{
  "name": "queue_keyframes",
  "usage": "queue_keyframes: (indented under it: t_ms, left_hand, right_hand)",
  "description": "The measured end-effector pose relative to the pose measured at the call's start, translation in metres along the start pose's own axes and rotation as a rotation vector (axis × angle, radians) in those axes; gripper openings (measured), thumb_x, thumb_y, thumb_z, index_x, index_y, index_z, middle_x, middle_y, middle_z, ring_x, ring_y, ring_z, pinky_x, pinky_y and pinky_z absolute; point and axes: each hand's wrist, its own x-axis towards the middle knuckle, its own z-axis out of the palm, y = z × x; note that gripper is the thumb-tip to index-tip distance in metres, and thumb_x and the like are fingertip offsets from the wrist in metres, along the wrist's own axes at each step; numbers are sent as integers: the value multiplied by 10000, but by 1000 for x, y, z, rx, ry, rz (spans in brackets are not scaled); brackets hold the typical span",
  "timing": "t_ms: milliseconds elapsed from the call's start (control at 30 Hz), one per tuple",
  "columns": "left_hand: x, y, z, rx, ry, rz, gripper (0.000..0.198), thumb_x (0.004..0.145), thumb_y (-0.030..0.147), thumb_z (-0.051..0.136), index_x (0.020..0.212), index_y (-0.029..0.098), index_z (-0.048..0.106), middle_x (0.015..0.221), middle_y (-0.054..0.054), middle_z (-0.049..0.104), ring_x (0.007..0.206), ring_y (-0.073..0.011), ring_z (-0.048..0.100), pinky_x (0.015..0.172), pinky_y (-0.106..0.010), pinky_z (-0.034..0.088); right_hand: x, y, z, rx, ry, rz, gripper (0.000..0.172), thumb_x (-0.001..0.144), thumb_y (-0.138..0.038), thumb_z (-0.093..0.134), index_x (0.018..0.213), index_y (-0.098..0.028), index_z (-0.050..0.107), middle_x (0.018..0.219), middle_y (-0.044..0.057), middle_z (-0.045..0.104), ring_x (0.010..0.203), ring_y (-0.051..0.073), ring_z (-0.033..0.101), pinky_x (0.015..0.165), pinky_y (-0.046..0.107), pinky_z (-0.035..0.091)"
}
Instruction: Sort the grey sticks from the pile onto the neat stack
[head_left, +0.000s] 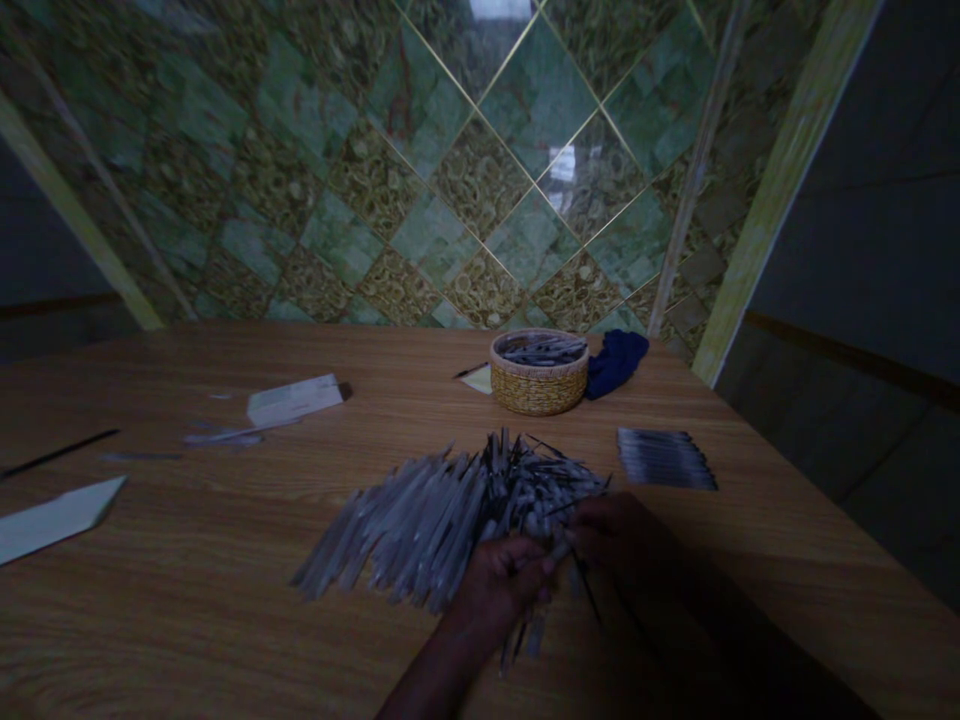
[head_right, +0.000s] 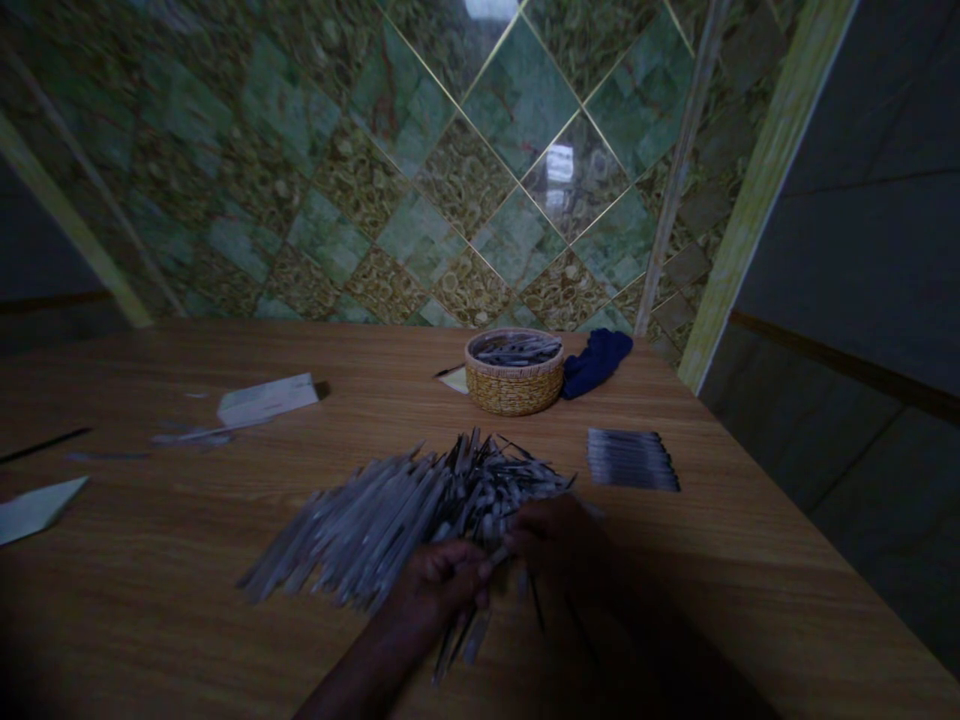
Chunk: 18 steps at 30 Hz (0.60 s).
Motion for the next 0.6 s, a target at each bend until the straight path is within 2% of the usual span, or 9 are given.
queue_keyframes:
  t_ms: [133,200,300,467,600]
  left_hand:
    - [-1,1,2,20,-12,0,314,672,440,623,551,151,599,471,23,523,407,-82,360,418,-210,242]
    - [-1,0,4,39,-2,19,295,678,424,616,552,159,581,469,38,475,421,-86,348,432,-215,246]
    - [-1,-3,3,154,29,131,269,720,365,581,542,165,548,500,43,411,481,-101,357,476,-220,267]
    - [-2,-7,0,471,60,333,201,784,274,530,623,173,597,606,-1,514,616,-152,486,567,-240,322]
    - [-2,-7,-1,566,89,381,153,793,243,530,690,184,626,669,-31,592,658,-175,542,597,-249,351]
  right_hand:
    - [2,1,1,-164,28,-20,337,786,-347,481,505,-162,474,455,-56,370,457,76,355,445,201,225]
    - [2,1,0,-194,20,-16,353,784,-355,475,489,-164,438,451,-59,343,450,73,335,448,206,212]
    - [2,0,0,-188,13,-4,342,777,-352,465,493,-167,427,460,-55,347,462,77,341,450,206,211]
    - [4,6,9,-102,35,100,330,766,-344,449,485,-172,458,438,-44,378,456,90,363,441,206,225]
    - [4,6,13,-18,82,245,350,759,-379,438,472,-179,439,437,-38,380,449,99,381,437,214,252]
